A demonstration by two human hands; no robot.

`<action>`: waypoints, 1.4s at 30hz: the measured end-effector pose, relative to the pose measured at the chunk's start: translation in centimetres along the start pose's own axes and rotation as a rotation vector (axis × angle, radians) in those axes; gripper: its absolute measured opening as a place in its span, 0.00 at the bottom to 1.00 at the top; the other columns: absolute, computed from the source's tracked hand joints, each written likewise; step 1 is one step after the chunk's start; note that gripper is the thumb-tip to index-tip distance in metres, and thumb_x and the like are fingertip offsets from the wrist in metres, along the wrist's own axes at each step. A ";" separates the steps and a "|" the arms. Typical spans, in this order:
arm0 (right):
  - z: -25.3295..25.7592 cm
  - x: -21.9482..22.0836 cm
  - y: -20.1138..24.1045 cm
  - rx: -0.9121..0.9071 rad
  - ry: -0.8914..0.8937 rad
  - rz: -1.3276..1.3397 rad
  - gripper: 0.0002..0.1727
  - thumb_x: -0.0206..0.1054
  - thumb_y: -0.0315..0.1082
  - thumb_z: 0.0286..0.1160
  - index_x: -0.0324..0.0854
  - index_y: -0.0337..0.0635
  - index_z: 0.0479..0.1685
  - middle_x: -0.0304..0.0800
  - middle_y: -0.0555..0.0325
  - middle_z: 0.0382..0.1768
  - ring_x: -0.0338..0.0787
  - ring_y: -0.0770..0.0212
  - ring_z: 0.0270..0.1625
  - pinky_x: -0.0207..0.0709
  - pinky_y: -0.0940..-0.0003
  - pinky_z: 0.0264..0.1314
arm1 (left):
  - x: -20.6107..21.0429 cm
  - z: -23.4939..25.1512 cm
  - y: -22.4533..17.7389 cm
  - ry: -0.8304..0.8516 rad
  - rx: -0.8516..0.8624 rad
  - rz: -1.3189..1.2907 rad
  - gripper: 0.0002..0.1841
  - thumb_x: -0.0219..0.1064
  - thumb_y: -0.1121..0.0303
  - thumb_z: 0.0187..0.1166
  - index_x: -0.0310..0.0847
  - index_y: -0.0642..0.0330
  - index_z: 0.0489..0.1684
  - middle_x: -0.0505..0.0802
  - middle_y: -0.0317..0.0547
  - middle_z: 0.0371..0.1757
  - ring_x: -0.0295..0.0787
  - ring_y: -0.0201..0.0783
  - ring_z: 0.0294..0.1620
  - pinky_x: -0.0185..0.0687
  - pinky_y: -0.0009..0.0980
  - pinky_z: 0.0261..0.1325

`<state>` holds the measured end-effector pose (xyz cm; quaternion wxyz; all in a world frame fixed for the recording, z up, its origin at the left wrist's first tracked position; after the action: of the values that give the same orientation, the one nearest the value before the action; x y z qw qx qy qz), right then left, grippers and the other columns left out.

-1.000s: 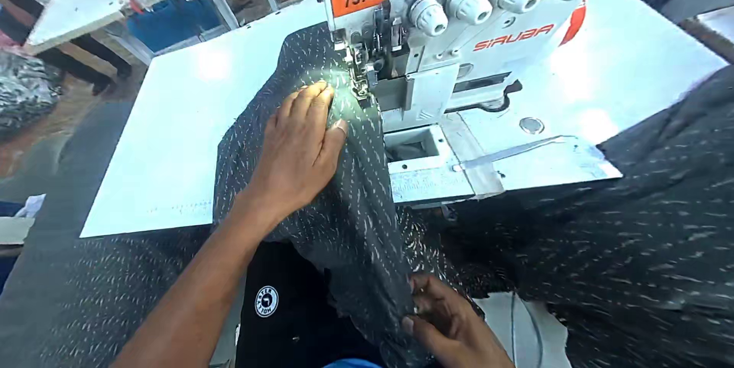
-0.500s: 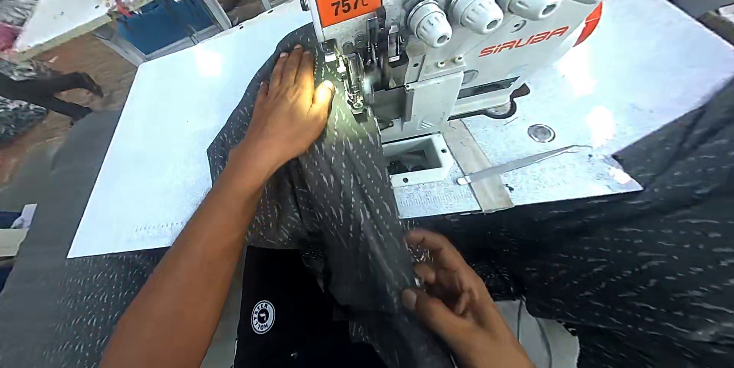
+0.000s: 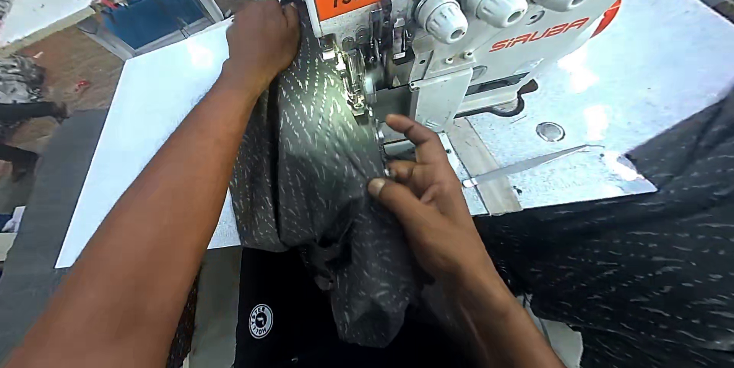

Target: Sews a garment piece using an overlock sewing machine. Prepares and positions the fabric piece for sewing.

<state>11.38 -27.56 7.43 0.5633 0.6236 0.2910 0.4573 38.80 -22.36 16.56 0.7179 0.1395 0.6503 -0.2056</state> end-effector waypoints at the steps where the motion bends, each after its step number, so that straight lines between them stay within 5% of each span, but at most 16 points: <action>1: 0.7 0.2 0.2 -0.009 -0.028 -0.013 0.42 0.65 0.23 0.69 0.59 0.53 0.89 0.91 0.57 0.30 0.89 0.65 0.24 0.85 0.72 0.25 | -0.3 0.4 0.0 -0.040 0.028 0.032 0.30 0.43 0.53 0.91 0.81 0.75 0.55 0.88 0.75 0.61 0.84 0.72 0.68 0.74 0.72 0.62; 8: 2.3 1.1 0.9 -0.054 -0.210 -0.059 0.38 0.64 0.24 0.70 0.61 0.49 0.85 0.93 0.57 0.33 0.91 0.65 0.27 0.86 0.72 0.27 | -2.3 4.3 0.6 -0.159 0.092 0.093 0.28 0.41 0.57 0.92 0.77 0.76 0.66 0.84 0.77 0.68 0.78 0.73 0.74 0.67 0.72 0.69; 12: 1.2 0.9 0.6 -0.027 -0.225 -0.154 0.35 0.62 0.26 0.71 0.61 0.48 0.83 0.94 0.61 0.32 0.92 0.67 0.29 0.85 0.74 0.28 | -2.6 4.1 2.7 -0.303 0.169 -0.145 0.27 0.52 0.57 0.88 0.72 0.71 0.75 0.81 0.72 0.74 0.78 0.65 0.77 0.70 0.62 0.77; 15: 1.0 0.4 0.7 -0.067 -0.202 -0.217 0.33 0.62 0.27 0.70 0.64 0.47 0.81 0.92 0.65 0.28 0.87 0.70 0.23 0.80 0.76 0.21 | -2.5 -6.9 5.4 -0.323 0.347 -0.412 0.30 0.55 0.55 0.90 0.65 0.69 0.82 0.74 0.69 0.79 0.72 0.57 0.80 0.72 0.52 0.80; 17: 1.2 0.3 0.7 -0.081 -0.189 -0.251 0.32 0.62 0.27 0.70 0.65 0.47 0.79 0.91 0.67 0.26 0.85 0.72 0.20 0.77 0.78 0.18 | 0.0 -17.2 7.2 -0.204 0.214 -0.482 0.37 0.59 0.44 0.86 0.60 0.61 0.87 0.71 0.56 0.85 0.69 0.49 0.85 0.73 0.51 0.81; 20: 1.3 0.1 0.6 -0.123 -0.202 -0.346 0.30 0.62 0.28 0.68 0.67 0.47 0.75 0.92 0.70 0.28 0.85 0.74 0.21 0.76 0.79 0.18 | 5.0 -25.9 9.5 -0.018 0.001 -0.304 0.56 0.60 0.24 0.69 0.63 0.65 0.88 0.67 0.63 0.89 0.63 0.67 0.86 0.60 0.74 0.77; 22: 0.9 -0.1 0.6 -0.140 -0.217 -0.441 0.27 0.62 0.32 0.70 0.68 0.48 0.72 0.91 0.71 0.28 0.86 0.75 0.23 0.77 0.77 0.20 | 6.7 -27.6 9.6 -0.019 -0.025 -0.189 0.55 0.58 0.21 0.66 0.74 0.64 0.81 0.71 0.64 0.87 0.66 0.69 0.84 0.58 0.75 0.78; 24: 0.4 -0.8 0.8 -0.077 -0.163 -0.458 0.25 0.65 0.36 0.72 0.70 0.50 0.71 0.91 0.69 0.27 0.88 0.72 0.23 0.81 0.74 0.21 | 7.0 -27.7 8.7 -0.117 0.052 -0.228 0.34 0.60 0.33 0.76 0.88 0.57 0.56 0.80 0.57 0.79 0.73 0.62 0.80 0.63 0.69 0.77; 26: 0.2 -1.6 1.2 0.062 -0.003 -0.336 0.23 0.68 0.38 0.74 0.73 0.50 0.68 0.91 0.63 0.26 0.90 0.66 0.24 0.85 0.71 0.22 | 7.3 -27.5 8.2 -0.188 0.091 -0.386 0.18 0.60 0.48 0.83 0.89 0.52 0.39 0.89 0.43 0.67 0.82 0.48 0.72 0.72 0.58 0.71; 29: -1.0 -3.3 1.6 0.122 0.310 -0.209 0.13 0.71 0.36 0.75 0.83 0.45 0.55 0.93 0.59 0.31 0.92 0.65 0.30 0.88 0.69 0.30 | 5.8 -26.5 9.6 -0.180 -0.104 -0.930 0.11 0.56 0.62 0.90 0.81 0.58 0.52 0.91 0.33 0.42 0.90 0.27 0.43 0.90 0.32 0.50; 31: -3.9 -4.9 1.6 0.045 0.574 -0.179 0.11 0.75 0.45 0.74 0.89 0.55 0.49 0.93 0.72 0.34 0.90 0.77 0.35 0.87 0.77 0.35 | 2.8 -23.8 10.8 -0.230 -0.131 -0.978 0.12 0.52 0.61 0.92 0.77 0.56 0.58 0.90 0.30 0.39 0.89 0.22 0.38 0.91 0.27 0.45; 32: -5.4 -5.8 1.5 0.048 0.717 -0.160 0.13 0.75 0.50 0.75 0.88 0.58 0.52 0.93 0.77 0.39 0.91 0.82 0.40 0.89 0.80 0.42 | 0.9 -22.0 11.4 -0.309 -0.033 -0.802 0.14 0.52 0.61 0.92 0.76 0.62 0.58 0.88 0.34 0.40 0.87 0.22 0.39 0.88 0.26 0.47; 35: -9.3 -7.7 -1.4 0.178 0.859 -0.248 0.12 0.77 0.47 0.70 0.89 0.52 0.43 0.94 0.74 0.33 0.91 0.80 0.36 0.88 0.75 0.37 | -4.9 -15.3 11.7 -0.521 0.469 -0.137 0.20 0.52 0.62 0.92 0.75 0.78 0.49 0.87 0.70 0.37 0.89 0.58 0.36 0.83 0.54 0.42; 38: -13.1 -8.7 -3.8 0.360 0.920 -0.293 0.13 0.75 0.44 0.70 0.87 0.43 0.43 0.92 0.66 0.35 0.91 0.74 0.39 0.87 0.68 0.44 | -8.5 -8.6 9.6 -0.541 0.906 0.172 0.22 0.50 0.57 0.90 0.77 0.73 0.43 0.88 0.72 0.37 0.88 0.68 0.28 0.76 0.62 0.25; 40: -13.8 -8.7 -4.5 0.430 0.836 -0.595 0.16 0.76 0.41 0.69 0.87 0.33 0.36 0.88 0.49 0.28 0.89 0.54 0.33 0.81 0.49 0.39 | -8.6 -5.8 7.8 -0.426 1.032 0.251 0.19 0.54 0.59 0.87 0.80 0.70 0.45 0.89 0.70 0.42 0.90 0.69 0.33 0.79 0.63 0.25; 42: -14.3 -9.2 -6.2 0.522 0.726 -0.933 0.25 0.74 0.49 0.76 0.87 0.32 0.51 0.92 0.33 0.39 0.92 0.32 0.46 0.79 0.28 0.52 | -7.4 -5.0 6.5 -0.363 1.124 0.277 0.18 0.58 0.59 0.86 0.80 0.69 0.56 0.89 0.70 0.53 0.91 0.69 0.46 0.84 0.62 0.40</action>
<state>-4.33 -28.16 -1.58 0.3986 0.3537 0.8051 0.2603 37.02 -13.48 22.92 0.6538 0.5436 0.2848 -0.4426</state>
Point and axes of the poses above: each hand's wrist, its own z-axis towards the middle knuckle, its own x-axis out of the palm, y = z × x, the point moved 4 cm from there along z, towards the middle knuckle
